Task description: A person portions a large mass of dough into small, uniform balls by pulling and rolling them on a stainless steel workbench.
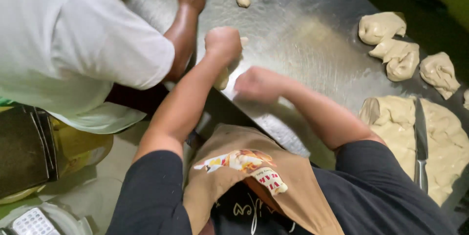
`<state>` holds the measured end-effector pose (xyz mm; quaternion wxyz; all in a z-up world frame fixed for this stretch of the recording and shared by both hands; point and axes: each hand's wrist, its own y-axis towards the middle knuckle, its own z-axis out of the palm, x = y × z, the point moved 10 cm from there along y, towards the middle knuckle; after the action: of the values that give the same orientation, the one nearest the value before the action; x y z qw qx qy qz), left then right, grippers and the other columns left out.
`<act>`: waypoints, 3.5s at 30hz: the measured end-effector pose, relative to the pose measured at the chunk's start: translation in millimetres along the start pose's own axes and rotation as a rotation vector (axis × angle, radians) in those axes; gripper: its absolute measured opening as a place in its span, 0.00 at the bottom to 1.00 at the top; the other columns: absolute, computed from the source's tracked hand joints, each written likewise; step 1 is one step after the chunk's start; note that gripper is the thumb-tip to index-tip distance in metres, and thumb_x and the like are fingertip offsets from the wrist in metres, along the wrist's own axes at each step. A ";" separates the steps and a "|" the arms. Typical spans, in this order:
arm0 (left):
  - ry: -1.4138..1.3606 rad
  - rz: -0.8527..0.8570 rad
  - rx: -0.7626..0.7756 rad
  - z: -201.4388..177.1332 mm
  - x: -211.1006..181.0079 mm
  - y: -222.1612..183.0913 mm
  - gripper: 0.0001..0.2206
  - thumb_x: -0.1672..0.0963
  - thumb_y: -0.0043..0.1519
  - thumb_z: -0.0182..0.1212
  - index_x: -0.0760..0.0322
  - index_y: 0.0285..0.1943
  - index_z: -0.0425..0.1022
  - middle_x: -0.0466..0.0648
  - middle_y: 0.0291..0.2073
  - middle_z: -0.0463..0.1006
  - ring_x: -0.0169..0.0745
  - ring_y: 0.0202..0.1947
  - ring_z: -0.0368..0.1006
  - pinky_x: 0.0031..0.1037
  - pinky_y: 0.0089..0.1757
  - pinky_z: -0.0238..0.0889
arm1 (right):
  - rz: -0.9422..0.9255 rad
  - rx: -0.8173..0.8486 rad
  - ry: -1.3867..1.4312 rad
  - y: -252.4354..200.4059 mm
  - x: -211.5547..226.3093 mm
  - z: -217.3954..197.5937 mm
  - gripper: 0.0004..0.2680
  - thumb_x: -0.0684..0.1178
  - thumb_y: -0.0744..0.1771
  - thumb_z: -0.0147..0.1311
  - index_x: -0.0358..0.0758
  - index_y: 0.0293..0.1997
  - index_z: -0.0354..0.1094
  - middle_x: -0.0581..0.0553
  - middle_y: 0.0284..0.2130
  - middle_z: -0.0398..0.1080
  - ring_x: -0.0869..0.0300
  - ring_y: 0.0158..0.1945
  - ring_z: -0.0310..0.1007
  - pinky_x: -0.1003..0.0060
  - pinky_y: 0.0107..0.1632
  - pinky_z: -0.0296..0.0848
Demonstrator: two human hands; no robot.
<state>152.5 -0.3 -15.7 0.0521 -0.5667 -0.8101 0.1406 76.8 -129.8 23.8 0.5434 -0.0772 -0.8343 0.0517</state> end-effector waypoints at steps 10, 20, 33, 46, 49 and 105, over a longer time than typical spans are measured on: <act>-0.715 0.302 0.062 -16.3 8.5 -54.0 0.56 0.58 0.51 0.73 0.58 0.82 0.27 0.75 0.74 0.45 0.78 0.63 0.63 0.46 0.57 0.61 | 0.267 -0.556 -0.176 32.6 -23.2 -50.7 0.13 0.56 0.72 0.40 0.48 0.39 0.74 0.51 0.33 0.78 0.62 0.37 0.74 0.62 0.44 0.70; -0.332 0.333 -0.164 0.1 -47.4 -38.9 0.11 0.55 0.61 0.51 0.55 0.39 0.83 0.48 0.35 0.84 0.59 0.36 0.81 0.46 0.36 0.74 | 0.634 -0.836 -0.444 -2.2 13.9 -69.5 0.27 0.69 0.71 0.20 0.41 0.36 0.71 0.32 0.36 0.75 0.34 0.44 0.72 0.42 0.44 0.64; -0.529 0.072 0.026 -33.6 -23.9 -50.1 0.40 0.37 0.54 0.63 0.62 0.64 0.55 0.60 0.54 0.71 0.69 0.55 0.68 0.53 0.48 0.62 | 0.176 -0.538 -0.255 20.5 -96.3 -141.1 0.19 0.53 0.73 0.36 0.30 0.68 0.63 0.37 0.72 0.54 0.44 0.78 0.26 0.53 0.74 0.35; -0.439 -0.001 -0.142 26.7 -44.6 -23.7 0.14 0.48 0.56 0.58 0.58 0.36 0.82 0.50 0.28 0.82 0.59 0.38 0.82 0.49 0.40 0.74 | 0.339 -0.480 -0.461 9.6 -23.6 -87.1 0.28 0.70 0.73 0.25 0.39 0.42 0.75 0.30 0.40 0.77 0.32 0.51 0.75 0.34 0.56 0.68; -0.096 -0.042 -0.090 20.4 -39.3 -11.0 0.18 0.52 0.60 0.43 0.54 0.35 0.84 0.44 0.32 0.84 0.55 0.39 0.83 0.49 0.37 0.73 | 0.434 -0.364 -0.596 -6.1 -3.6 -79.2 0.29 0.67 0.73 0.23 0.35 0.43 0.76 0.25 0.41 0.77 0.31 0.51 0.76 0.32 0.57 0.67; -0.198 0.055 -0.124 -21.3 35.2 -19.8 0.26 0.41 0.61 0.58 0.63 0.43 0.84 0.60 0.35 0.84 0.65 0.42 0.82 0.51 0.40 0.74 | -0.760 -0.680 -0.285 -30.0 152.7 -10.8 0.06 0.49 0.65 0.60 0.38 0.33 0.76 0.45 0.25 0.66 0.48 0.27 0.66 0.54 0.34 0.69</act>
<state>127.4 29.8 7.7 -0.0673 -0.5742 -0.8026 0.1469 23.8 -131.0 170.5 0.3494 0.0667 -0.8386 -0.4126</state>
